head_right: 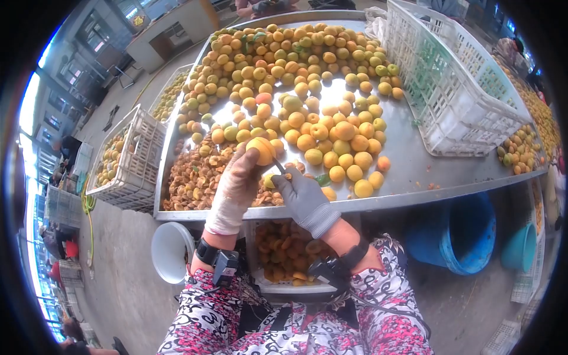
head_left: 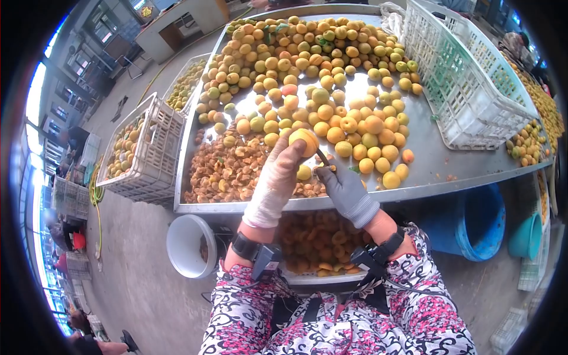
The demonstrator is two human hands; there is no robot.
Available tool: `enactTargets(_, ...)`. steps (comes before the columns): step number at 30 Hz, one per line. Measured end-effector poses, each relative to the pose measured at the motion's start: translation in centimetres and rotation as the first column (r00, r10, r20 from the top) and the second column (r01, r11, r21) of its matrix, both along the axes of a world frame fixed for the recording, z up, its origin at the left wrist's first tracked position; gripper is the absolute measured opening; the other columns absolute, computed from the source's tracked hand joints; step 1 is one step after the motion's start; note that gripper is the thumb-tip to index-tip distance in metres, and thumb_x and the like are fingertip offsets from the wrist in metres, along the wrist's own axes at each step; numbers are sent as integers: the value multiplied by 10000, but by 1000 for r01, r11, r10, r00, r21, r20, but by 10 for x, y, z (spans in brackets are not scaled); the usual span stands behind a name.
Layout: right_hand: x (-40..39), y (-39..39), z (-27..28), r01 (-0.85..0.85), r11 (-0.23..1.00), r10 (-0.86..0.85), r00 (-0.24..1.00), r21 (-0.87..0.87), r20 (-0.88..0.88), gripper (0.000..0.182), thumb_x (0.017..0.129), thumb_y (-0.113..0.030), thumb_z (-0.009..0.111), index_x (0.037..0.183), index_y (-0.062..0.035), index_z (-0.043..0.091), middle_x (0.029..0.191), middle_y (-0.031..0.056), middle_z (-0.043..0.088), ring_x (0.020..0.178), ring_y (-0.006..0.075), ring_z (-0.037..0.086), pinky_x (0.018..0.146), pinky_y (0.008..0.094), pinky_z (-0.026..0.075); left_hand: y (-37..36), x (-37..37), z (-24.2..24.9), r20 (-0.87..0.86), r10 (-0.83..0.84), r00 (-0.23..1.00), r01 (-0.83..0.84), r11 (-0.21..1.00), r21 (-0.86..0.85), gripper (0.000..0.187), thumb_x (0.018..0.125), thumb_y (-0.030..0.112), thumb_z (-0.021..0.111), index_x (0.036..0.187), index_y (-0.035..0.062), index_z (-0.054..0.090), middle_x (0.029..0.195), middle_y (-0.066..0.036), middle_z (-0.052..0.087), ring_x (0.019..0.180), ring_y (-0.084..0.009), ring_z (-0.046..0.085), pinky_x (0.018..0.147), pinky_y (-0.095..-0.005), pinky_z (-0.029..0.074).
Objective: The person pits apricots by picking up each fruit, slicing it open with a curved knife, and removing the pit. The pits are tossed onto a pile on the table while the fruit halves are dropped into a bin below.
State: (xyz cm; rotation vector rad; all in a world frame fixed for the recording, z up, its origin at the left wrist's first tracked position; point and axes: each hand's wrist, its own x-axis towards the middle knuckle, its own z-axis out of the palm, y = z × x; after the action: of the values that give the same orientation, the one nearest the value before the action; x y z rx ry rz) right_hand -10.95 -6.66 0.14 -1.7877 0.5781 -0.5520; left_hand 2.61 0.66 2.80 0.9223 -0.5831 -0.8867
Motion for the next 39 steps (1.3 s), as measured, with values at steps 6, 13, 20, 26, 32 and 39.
enactTargets(6, -1, 0, 6, -15, 999, 15, 1000, -29, -6, 352, 953, -320, 494, 1123, -12, 519, 830, 224, 634, 797, 379, 626, 658, 419, 474, 4, -2, 5, 175, -116, 978, 104, 992, 76, 601, 840, 194, 655, 1340, 0, 385, 1172, -113, 556, 1046, -197, 569, 942, -316, 438)
enactTargets(13, -7, -2, 22, -95, 947, -14, 943, -308, -332, 351, 955, -244, 501, 1218, -11, 499, 924, 154, 662, 851, 217, 645, 706, 335, 485, -9, -10, -13, -524, -125, 842, 65, 989, -132, 539, 866, 385, 642, 1226, 32, 453, 996, -169, 595, 924, -287, 601, 850, -405, 490)
enactTargets(20, -2, -3, -7, -73, 994, 83, 991, -86, 109, 465, 958, -292, 497, 1334, -31, 414, 905, 179, 660, 813, 301, 655, 681, 373, 496, -2, -6, -21, -432, -150, 889, 121, 988, -93, 540, 840, 284, 653, 1258, 3, 459, 1106, -173, 577, 1003, -316, 576, 934, -463, 457)
enactTargets(26, -9, -2, 24, -89, 842, 155, 985, 531, -81, 446, 962, -275, 498, 1324, -20, 442, 791, 66, 634, 718, 143, 569, 658, 319, 474, 7, -3, -17, -455, -340, 823, 261, 938, -228, 584, 736, 78, 591, 1280, -45, 415, 1178, -204, 539, 1098, -356, 531, 972, -465, 429)
enactTargets(32, -8, -4, 4, -145, 989, 143, 971, 1, -191, 495, 946, -331, 506, 1352, -61, 419, 792, 138, 653, 709, 287, 644, 621, 389, 481, 20, 6, -25, -458, -361, 812, 280, 930, -237, 600, 713, 47, 565, 1279, -60, 398, 1243, -222, 488, 1157, -354, 488, 1017, -459, 391)
enactTargets(39, -7, 6, 7, -247, 905, 75, 894, -346, -441, 380, 939, -390, 465, 1132, -66, 514, 794, 197, 644, 771, 379, 630, 660, 466, 495, 30, 10, -26, -603, -258, 755, 198, 966, -166, 590, 715, -12, 548, 1283, -56, 393, 1246, -235, 480, 1150, -368, 494, 1061, -482, 363)
